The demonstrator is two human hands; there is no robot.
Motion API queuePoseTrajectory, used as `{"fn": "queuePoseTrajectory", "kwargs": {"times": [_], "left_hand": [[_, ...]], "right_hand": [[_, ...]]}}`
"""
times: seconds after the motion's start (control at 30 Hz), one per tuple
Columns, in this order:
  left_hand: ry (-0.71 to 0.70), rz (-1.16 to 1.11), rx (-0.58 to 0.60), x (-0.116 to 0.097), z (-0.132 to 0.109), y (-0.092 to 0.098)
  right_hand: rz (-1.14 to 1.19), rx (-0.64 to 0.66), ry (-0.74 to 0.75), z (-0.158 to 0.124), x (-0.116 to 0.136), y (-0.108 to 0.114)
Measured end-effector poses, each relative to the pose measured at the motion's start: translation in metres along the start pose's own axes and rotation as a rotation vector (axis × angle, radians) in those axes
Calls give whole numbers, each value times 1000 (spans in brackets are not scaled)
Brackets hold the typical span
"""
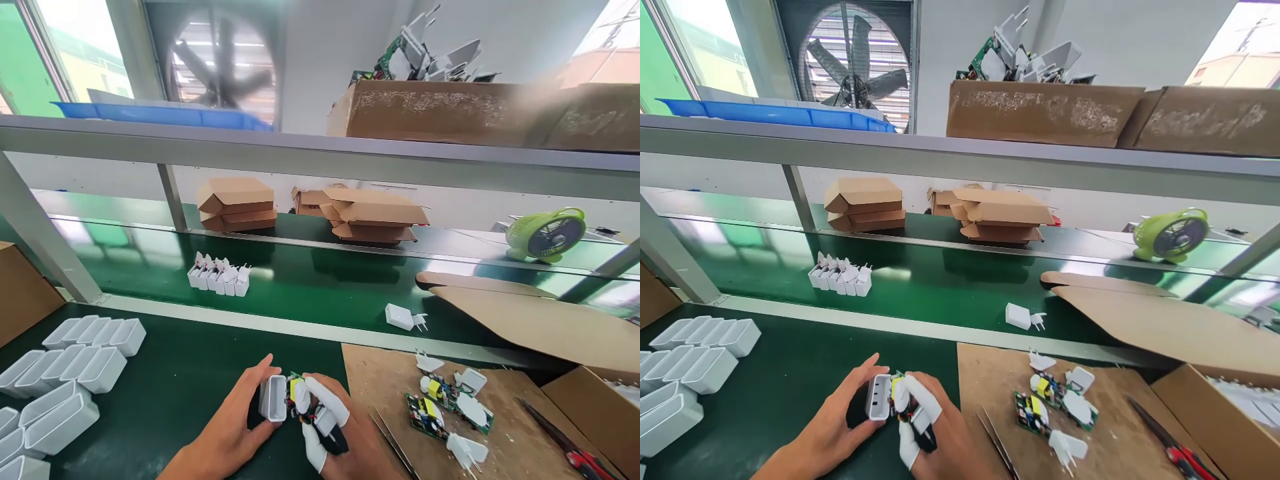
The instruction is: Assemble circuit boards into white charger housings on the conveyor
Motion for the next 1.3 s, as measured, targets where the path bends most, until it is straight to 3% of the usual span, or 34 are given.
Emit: {"fn": "queuePoseTrajectory", "kwargs": {"times": [0.07, 0.27, 0.67, 1.1, 1.3], "left_hand": [[-20, 22, 6, 1, 0, -1], [-16, 76, 9, 5, -1, 1], [-78, 64, 16, -1, 0, 1], [-114, 48, 21, -3, 1, 1], [-117, 50, 18, -4, 1, 2]], "right_hand": [[-28, -11, 93, 1, 4, -3], [-45, -91, 194, 0, 2, -6], [-59, 34, 127, 3, 5, -10], [-41, 39, 134, 4, 5, -7], [-44, 79, 69, 4, 5, -7]]}}
Point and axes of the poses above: each hand's wrist, its own z-axis towards the middle knuckle, its own y-axis out of the back of the hand, x = y × z, the point moved 2 cm from there along z, towards the middle knuckle, and after that the axes turned 2 degrees about z, right-handed, at the moved point
